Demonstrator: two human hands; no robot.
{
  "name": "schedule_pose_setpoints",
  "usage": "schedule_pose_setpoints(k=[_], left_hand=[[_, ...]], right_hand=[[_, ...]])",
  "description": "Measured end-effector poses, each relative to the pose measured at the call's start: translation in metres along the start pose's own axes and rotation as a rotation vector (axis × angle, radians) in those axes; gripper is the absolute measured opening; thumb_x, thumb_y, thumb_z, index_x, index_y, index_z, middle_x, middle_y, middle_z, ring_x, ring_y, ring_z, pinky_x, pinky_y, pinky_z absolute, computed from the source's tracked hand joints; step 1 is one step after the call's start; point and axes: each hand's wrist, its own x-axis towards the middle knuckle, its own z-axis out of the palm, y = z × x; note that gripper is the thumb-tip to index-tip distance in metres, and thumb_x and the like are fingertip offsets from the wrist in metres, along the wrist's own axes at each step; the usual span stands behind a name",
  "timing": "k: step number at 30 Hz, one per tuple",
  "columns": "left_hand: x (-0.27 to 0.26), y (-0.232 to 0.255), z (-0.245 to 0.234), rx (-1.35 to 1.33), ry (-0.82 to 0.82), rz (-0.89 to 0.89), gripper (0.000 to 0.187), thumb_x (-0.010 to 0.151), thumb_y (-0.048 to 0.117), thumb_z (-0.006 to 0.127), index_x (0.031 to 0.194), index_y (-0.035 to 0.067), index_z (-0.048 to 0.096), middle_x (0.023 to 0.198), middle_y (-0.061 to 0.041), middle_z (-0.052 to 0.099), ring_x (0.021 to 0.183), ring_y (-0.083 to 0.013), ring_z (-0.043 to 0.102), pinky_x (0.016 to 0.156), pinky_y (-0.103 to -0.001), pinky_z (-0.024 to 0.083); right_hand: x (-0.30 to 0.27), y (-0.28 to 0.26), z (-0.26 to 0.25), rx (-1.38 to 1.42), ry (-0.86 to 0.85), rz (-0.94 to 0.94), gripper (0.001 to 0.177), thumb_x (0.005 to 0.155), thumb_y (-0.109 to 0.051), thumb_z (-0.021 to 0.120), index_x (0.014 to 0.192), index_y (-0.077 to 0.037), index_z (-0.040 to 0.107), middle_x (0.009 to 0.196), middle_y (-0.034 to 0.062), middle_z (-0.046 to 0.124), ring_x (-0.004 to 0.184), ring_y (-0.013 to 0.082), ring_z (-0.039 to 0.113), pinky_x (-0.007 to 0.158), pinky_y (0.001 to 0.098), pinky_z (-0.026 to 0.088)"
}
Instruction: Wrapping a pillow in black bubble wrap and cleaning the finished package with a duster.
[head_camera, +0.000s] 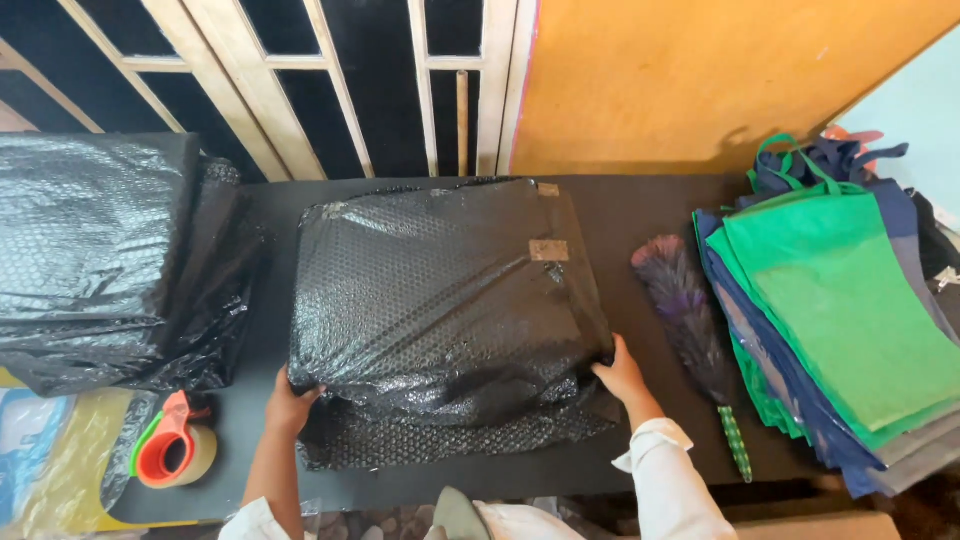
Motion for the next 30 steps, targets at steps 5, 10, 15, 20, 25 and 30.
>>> schedule_pose_setpoints(k=[5,10,15,20,25,30], left_hand=[[-0.036,0.002,0.002,-0.019,-0.003,-0.023,0.088,0.076,0.035,0.087,0.152,0.027,0.043,0.134,-0.022,0.068,0.124,-0.0453,0.062,0.099,-0.053,0.049],[-0.074,0.016,-0.006,0.000,-0.069,-0.063,0.092,0.084,0.030,0.080,0.161,0.026,0.030,0.144,-0.017,0.062,0.130,-0.0456,0.058,0.098,-0.054,0.050],[-0.085,0.005,-0.008,0.060,0.260,0.479,0.106,0.063,0.023,0.086,0.152,0.001,0.034,0.148,-0.027,0.040,0.140,-0.0460,0.037,0.117,-0.053,0.033],[-0.124,0.012,0.032,0.207,0.407,0.960,0.058,0.077,0.032,0.077,0.125,0.008,0.056,0.130,-0.015,0.053,0.124,-0.0365,0.051,0.110,-0.055,0.039],[-0.163,0.040,0.071,0.302,-0.101,1.368,0.051,0.085,0.017,0.068,0.135,0.011,0.060,0.132,-0.010,0.061,0.119,-0.0334,0.057,0.099,-0.047,0.046],[-0.143,0.027,0.122,0.512,-0.130,1.203,0.073,0.088,0.048,0.067,0.152,0.020,0.046,0.138,-0.006,0.060,0.125,-0.0289,0.057,0.096,-0.051,0.049]], right_hand=[[-0.026,0.027,-0.021,-0.049,-0.056,0.041,0.078,0.078,-0.018,0.075,0.149,-0.021,0.041,0.138,0.0192,0.063,0.126,0.0385,0.061,0.105,0.0465,0.048],[-0.069,0.051,-0.032,-0.004,-0.082,0.075,0.066,0.080,-0.016,0.081,0.136,-0.017,0.046,0.131,0.0108,0.070,0.117,0.0315,0.070,0.090,0.0400,0.053],[-0.108,0.044,-0.010,-0.179,0.504,-0.191,0.089,0.065,-0.022,0.085,0.146,-0.009,0.050,0.138,0.0193,0.054,0.132,0.0382,0.048,0.112,0.0517,0.039],[-0.167,-0.039,0.053,-0.261,0.504,-0.915,0.021,0.082,-0.008,0.067,0.103,-0.009,0.068,0.101,0.0095,0.066,0.098,0.0305,0.063,0.088,0.0430,0.051],[-0.191,-0.083,0.128,-0.195,0.054,-1.182,0.020,0.090,-0.003,0.063,0.107,-0.006,0.071,0.105,0.0090,0.067,0.095,0.0286,0.066,0.083,0.0418,0.055],[-0.175,-0.103,0.144,-0.462,-0.221,-0.831,0.047,0.096,-0.028,0.061,0.138,-0.007,0.061,0.129,0.0215,0.065,0.122,0.0415,0.061,0.103,0.0537,0.048]])
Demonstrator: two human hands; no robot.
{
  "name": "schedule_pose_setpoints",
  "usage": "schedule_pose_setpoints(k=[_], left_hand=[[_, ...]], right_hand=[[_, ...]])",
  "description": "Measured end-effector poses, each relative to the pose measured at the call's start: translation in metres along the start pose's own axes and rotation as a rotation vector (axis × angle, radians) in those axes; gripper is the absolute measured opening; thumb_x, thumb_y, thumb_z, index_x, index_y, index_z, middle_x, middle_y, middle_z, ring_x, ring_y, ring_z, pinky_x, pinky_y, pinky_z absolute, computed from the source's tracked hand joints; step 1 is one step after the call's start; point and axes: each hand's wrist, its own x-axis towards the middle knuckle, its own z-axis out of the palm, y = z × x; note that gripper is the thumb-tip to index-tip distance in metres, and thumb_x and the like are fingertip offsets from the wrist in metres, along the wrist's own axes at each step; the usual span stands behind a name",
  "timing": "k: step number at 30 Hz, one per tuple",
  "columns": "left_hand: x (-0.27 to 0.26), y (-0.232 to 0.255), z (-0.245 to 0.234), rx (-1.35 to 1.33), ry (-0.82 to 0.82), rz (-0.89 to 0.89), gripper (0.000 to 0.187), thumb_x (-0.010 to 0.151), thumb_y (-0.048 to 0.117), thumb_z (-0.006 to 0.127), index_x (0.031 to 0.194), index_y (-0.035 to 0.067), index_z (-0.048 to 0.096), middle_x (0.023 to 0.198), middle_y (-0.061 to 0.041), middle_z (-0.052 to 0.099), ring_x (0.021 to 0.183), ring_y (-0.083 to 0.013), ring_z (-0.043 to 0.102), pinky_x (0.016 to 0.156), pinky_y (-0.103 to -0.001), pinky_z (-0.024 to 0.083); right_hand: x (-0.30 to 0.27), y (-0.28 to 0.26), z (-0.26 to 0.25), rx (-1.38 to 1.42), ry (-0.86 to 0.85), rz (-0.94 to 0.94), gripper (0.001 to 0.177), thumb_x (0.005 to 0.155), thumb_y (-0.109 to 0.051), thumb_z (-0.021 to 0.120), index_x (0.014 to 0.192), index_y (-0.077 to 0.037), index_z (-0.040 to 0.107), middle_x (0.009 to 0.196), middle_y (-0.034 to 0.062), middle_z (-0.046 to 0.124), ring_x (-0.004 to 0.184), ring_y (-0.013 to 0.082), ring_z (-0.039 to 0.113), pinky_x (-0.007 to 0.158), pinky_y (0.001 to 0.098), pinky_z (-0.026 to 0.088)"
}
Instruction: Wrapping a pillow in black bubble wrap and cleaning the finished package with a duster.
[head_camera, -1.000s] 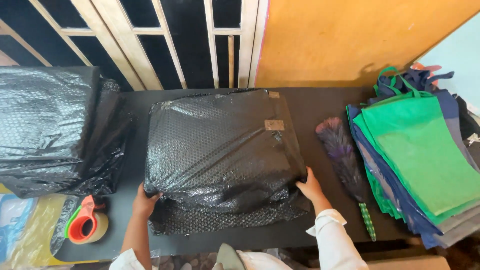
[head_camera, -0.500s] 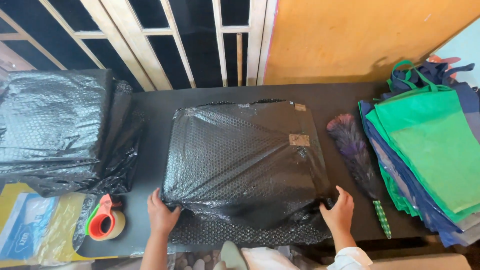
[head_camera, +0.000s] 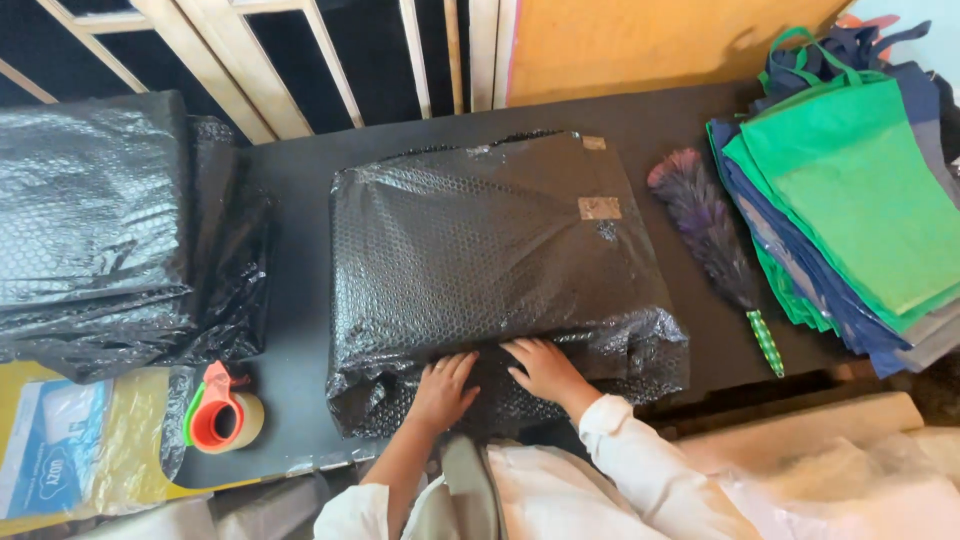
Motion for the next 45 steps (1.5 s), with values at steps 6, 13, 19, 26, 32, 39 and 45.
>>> schedule_pose_setpoints(k=[6,13,19,26,32,39,45], left_hand=[[0.007,0.003,-0.027,-0.007,-0.248,-0.089,0.095,0.084,0.066,0.067,0.161,0.023,0.031,0.148,-0.002,0.052,0.137,-0.0256,0.051,0.104,-0.054,0.047],[0.014,0.028,-0.055,0.084,-0.383,-0.144,0.128,0.063,0.092,0.062,0.164,0.022,0.024,0.163,0.003,0.033,0.146,-0.0213,0.037,0.109,-0.057,0.045],[0.010,0.024,-0.023,0.186,-0.271,-0.152,0.115,0.069,0.087,0.060,0.160,0.022,0.032,0.159,0.004,0.036,0.141,-0.0203,0.041,0.103,-0.060,0.045],[0.010,0.023,-0.002,0.177,-0.211,-0.162,0.103,0.077,0.081,0.059,0.161,0.029,0.032,0.150,0.002,0.044,0.133,-0.0261,0.047,0.101,-0.065,0.045],[0.017,0.031,0.007,0.171,-0.141,-0.173,0.079,0.085,0.068,0.063,0.154,0.038,0.039,0.129,-0.003,0.054,0.119,-0.0296,0.057,0.100,-0.067,0.044],[0.034,0.000,0.087,0.219,0.313,0.091,0.025,0.082,0.025,0.065,0.106,0.027,0.072,0.086,0.001,0.065,0.063,-0.0248,0.066,0.059,-0.042,0.051],[0.037,0.053,-0.067,-0.535,0.114,-0.230,0.014,0.096,0.029,0.068,0.105,0.019,0.073,0.098,-0.006,0.070,0.092,-0.0347,0.072,0.077,-0.043,0.058]], right_hand=[[0.002,-0.001,0.001,-0.006,-0.161,0.102,0.070,0.090,-0.055,0.066,0.147,-0.015,0.054,0.148,0.0120,0.055,0.138,0.0322,0.050,0.118,0.0495,0.036],[-0.016,-0.009,-0.003,0.021,-0.255,0.126,0.114,0.070,-0.070,0.077,0.159,-0.012,0.036,0.159,0.0152,0.039,0.149,0.0335,0.035,0.128,0.0476,0.022],[-0.057,0.091,0.042,-0.315,0.439,0.071,0.035,0.088,-0.051,0.065,0.114,-0.028,0.072,0.107,-0.0001,0.063,0.102,0.0239,0.061,0.080,0.0406,0.050],[-0.081,0.094,-0.008,-0.289,-0.074,0.446,0.073,0.096,-0.052,0.056,0.160,-0.024,0.034,0.163,0.0013,0.037,0.151,0.0255,0.030,0.120,0.0649,0.023],[-0.077,0.092,0.015,-0.337,0.128,0.383,0.058,0.092,-0.045,0.062,0.145,-0.026,0.046,0.137,-0.0016,0.047,0.132,0.0241,0.040,0.101,0.0547,0.035],[-0.075,0.044,0.037,0.017,0.106,-0.057,0.033,0.095,-0.018,0.065,0.127,-0.011,0.069,0.108,0.0114,0.071,0.105,0.0312,0.070,0.082,0.0415,0.061],[-0.060,0.030,0.039,-0.083,0.151,0.078,0.029,0.094,-0.031,0.067,0.118,-0.016,0.073,0.102,0.0072,0.071,0.099,0.0294,0.070,0.083,0.0440,0.059]])
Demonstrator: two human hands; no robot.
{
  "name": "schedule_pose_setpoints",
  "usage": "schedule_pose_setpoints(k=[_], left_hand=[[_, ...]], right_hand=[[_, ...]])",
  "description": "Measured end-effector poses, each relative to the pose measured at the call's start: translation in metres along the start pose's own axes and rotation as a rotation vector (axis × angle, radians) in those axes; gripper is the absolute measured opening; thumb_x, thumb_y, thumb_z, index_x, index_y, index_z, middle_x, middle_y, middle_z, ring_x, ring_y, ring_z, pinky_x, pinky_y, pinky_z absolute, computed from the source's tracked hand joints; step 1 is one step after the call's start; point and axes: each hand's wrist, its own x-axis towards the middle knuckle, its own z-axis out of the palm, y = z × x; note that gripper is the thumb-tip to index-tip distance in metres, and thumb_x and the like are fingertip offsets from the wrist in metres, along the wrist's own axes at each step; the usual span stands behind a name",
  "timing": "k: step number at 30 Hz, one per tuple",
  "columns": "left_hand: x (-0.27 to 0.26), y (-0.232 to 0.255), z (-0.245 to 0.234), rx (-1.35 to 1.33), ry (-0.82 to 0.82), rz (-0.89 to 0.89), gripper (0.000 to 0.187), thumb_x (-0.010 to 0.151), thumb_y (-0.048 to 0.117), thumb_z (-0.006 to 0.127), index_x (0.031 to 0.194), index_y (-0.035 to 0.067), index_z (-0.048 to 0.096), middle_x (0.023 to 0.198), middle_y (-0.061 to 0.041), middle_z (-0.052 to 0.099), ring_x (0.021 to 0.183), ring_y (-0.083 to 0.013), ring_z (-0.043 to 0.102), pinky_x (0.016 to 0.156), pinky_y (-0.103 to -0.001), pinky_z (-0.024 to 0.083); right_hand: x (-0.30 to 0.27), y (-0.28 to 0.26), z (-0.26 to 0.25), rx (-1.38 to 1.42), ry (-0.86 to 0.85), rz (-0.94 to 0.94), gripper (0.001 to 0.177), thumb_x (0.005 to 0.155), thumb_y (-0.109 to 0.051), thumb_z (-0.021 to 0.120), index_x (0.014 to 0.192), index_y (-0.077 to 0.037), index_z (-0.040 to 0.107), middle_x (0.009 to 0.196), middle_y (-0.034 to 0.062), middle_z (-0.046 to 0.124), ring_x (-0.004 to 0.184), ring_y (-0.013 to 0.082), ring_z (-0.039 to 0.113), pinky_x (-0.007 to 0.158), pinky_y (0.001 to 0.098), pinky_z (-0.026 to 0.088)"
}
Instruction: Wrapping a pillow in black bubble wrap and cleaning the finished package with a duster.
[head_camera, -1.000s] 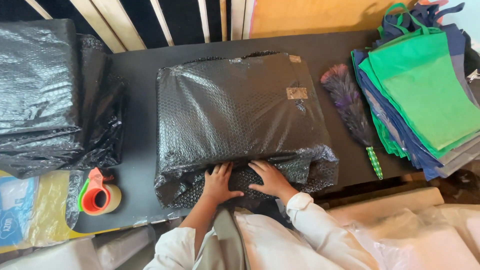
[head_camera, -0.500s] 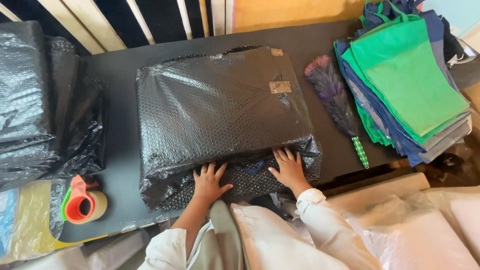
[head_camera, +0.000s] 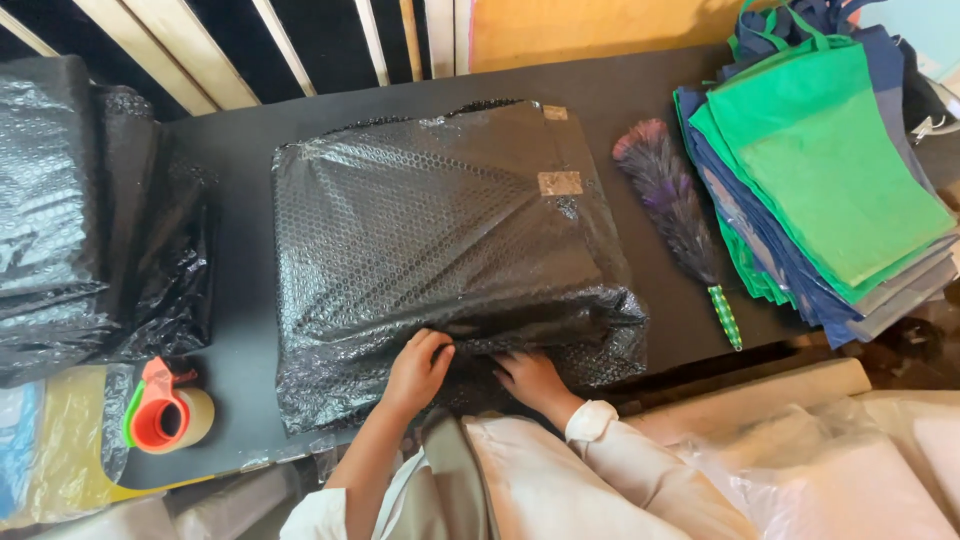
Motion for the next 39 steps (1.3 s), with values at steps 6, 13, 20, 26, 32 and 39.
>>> schedule_pose_setpoints(k=[6,13,20,26,32,39], left_hand=[[-0.002,-0.012,-0.026,-0.454,0.002,-0.157,0.017,0.105,0.019,0.054,0.114,0.012,0.066,0.100,-0.016,0.073,0.097,-0.0293,0.070,0.087,-0.046,0.053],[-0.022,0.027,-0.025,-0.006,0.064,0.174,0.049,0.074,0.023,0.086,0.113,0.013,0.058,0.117,-0.014,0.065,0.101,-0.0402,0.067,0.083,-0.048,0.056],[-0.047,-0.085,0.083,0.452,-0.321,0.569,0.053,0.073,0.057,0.076,0.110,0.019,0.069,0.098,-0.006,0.065,0.085,-0.0318,0.066,0.070,-0.045,0.055],[-0.044,-0.108,0.115,0.495,-0.161,0.585,0.010,0.086,0.036,0.069,0.089,0.026,0.067,0.077,0.002,0.062,0.068,-0.0237,0.067,0.052,-0.036,0.053],[-0.039,-0.088,0.098,0.256,-0.437,0.294,0.013,0.088,0.032,0.071,0.086,0.020,0.069,0.080,-0.006,0.071,0.078,-0.0334,0.072,0.060,-0.046,0.057],[-0.034,-0.082,0.100,0.299,-0.566,0.191,0.013,0.092,0.033,0.068,0.089,0.020,0.069,0.085,-0.004,0.072,0.086,-0.0301,0.073,0.068,-0.048,0.058]], right_hand=[[0.037,-0.012,0.002,0.049,-0.040,-0.058,0.034,0.097,-0.026,0.063,0.125,-0.007,0.070,0.113,0.0187,0.072,0.110,0.0387,0.068,0.091,0.0517,0.055],[0.061,-0.025,-0.002,-0.088,0.133,-0.027,0.035,0.097,-0.035,0.053,0.072,-0.016,0.069,0.056,0.0011,0.058,0.057,0.0221,0.061,0.058,0.0417,0.051],[0.051,-0.031,0.006,0.007,-0.041,0.043,0.026,0.096,-0.038,0.056,0.088,-0.015,0.065,0.074,0.0039,0.058,0.071,0.0239,0.061,0.066,0.0421,0.052],[0.041,-0.016,-0.006,0.074,-0.177,0.120,0.028,0.096,-0.041,0.058,0.101,-0.014,0.062,0.090,0.0064,0.058,0.083,0.0254,0.061,0.074,0.0425,0.053],[0.024,-0.003,-0.015,0.157,-0.322,0.202,0.036,0.095,-0.044,0.060,0.115,-0.014,0.059,0.106,0.0088,0.058,0.096,0.0269,0.061,0.081,0.0429,0.054],[0.002,0.029,0.008,0.256,-0.485,0.277,0.050,0.095,-0.047,0.062,0.131,-0.013,0.055,0.124,0.0117,0.057,0.110,0.0287,0.061,0.090,0.0434,0.055]])
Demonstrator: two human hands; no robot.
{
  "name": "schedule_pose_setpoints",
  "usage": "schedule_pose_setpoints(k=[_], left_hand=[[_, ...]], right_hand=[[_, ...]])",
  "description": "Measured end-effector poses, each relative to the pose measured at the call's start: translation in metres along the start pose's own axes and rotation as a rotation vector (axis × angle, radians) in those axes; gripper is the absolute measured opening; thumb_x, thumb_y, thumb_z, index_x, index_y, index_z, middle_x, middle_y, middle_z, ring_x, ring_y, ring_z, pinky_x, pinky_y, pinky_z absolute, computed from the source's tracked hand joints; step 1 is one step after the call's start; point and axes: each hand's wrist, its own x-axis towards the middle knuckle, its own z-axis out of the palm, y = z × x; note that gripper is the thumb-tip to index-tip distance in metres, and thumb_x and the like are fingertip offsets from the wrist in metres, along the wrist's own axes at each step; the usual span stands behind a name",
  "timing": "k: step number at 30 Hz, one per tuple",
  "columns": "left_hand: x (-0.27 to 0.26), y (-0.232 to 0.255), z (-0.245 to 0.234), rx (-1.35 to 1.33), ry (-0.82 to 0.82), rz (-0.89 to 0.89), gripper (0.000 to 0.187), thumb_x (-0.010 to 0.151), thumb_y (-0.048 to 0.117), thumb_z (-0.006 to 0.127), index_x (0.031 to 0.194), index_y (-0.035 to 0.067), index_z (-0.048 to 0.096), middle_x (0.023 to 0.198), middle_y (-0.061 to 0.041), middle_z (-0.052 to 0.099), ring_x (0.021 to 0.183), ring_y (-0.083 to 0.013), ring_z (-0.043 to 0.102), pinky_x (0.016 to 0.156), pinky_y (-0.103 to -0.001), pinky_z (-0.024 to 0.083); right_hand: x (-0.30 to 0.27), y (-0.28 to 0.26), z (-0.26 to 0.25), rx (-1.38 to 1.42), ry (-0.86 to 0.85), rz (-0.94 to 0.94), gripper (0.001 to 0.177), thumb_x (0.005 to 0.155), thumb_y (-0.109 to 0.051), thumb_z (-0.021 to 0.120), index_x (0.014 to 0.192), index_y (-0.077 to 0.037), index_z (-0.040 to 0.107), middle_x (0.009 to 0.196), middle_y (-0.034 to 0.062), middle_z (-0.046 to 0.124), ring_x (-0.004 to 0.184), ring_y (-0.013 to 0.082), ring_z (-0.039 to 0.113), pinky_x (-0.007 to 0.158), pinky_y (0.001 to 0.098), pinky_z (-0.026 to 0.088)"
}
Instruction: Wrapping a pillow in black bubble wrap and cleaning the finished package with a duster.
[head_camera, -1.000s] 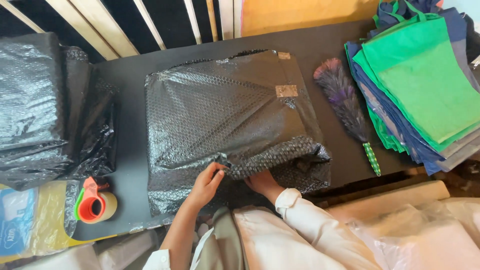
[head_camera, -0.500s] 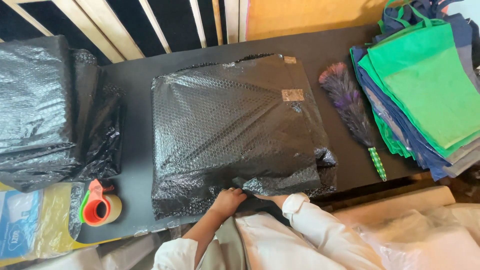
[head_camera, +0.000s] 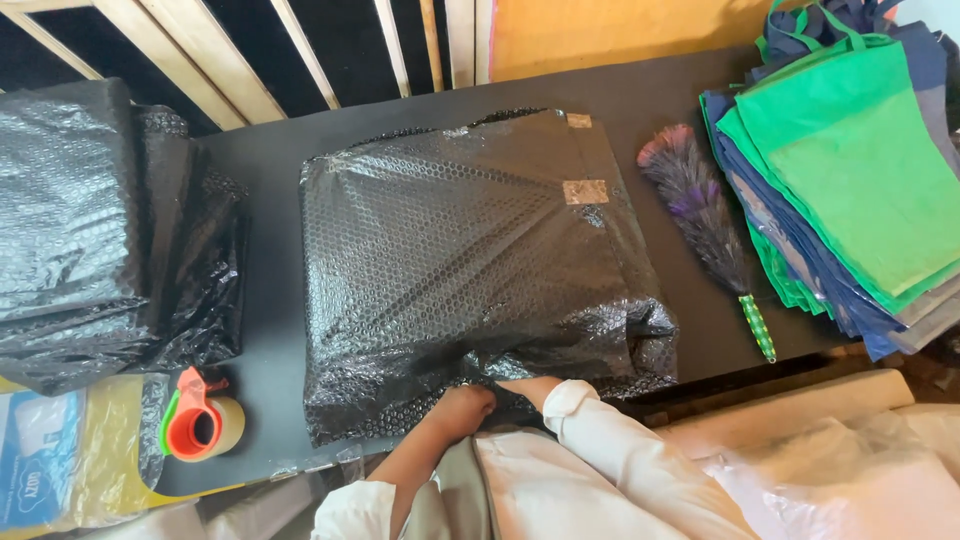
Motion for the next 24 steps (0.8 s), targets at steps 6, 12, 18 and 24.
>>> schedule_pose_setpoints(k=[6,12,18,24], left_hand=[[-0.003,-0.012,0.017,-0.017,0.042,0.037,0.015,0.092,0.034,0.067,0.095,0.020,0.071,0.088,-0.010,0.072,0.085,-0.0359,0.073,0.069,-0.051,0.060],[-0.008,-0.017,0.025,-0.055,0.071,0.023,0.021,0.094,0.032,0.064,0.104,0.015,0.072,0.093,-0.016,0.073,0.083,-0.0418,0.073,0.069,-0.052,0.060],[-0.007,-0.022,0.038,0.111,0.274,0.195,0.015,0.088,0.030,0.066,0.093,0.017,0.072,0.082,-0.013,0.068,0.067,-0.0395,0.070,0.057,-0.052,0.058],[-0.015,0.000,-0.005,0.280,0.505,0.226,0.014,0.085,0.040,0.065,0.089,0.027,0.069,0.096,0.004,0.064,0.089,-0.0244,0.067,0.063,-0.037,0.057]], right_hand=[[-0.005,0.014,0.007,0.082,-0.144,0.058,0.064,0.094,-0.050,0.065,0.144,-0.013,0.052,0.139,0.0141,0.057,0.122,0.0301,0.062,0.097,0.0438,0.056],[-0.061,-0.036,-0.056,0.231,-0.056,-0.050,0.019,0.087,-0.031,0.075,0.100,-0.018,0.081,0.092,0.0027,0.081,0.091,0.0184,0.079,0.076,0.0279,0.064],[-0.037,-0.051,-0.086,0.234,0.472,-0.389,0.026,0.095,-0.020,0.066,0.117,-0.011,0.077,0.107,0.0107,0.078,0.103,0.0291,0.074,0.090,0.0360,0.060],[0.010,-0.043,-0.073,0.156,0.252,-0.135,0.047,0.096,-0.036,0.066,0.137,-0.012,0.065,0.127,0.0183,0.071,0.123,0.0352,0.064,0.108,0.0455,0.050]])
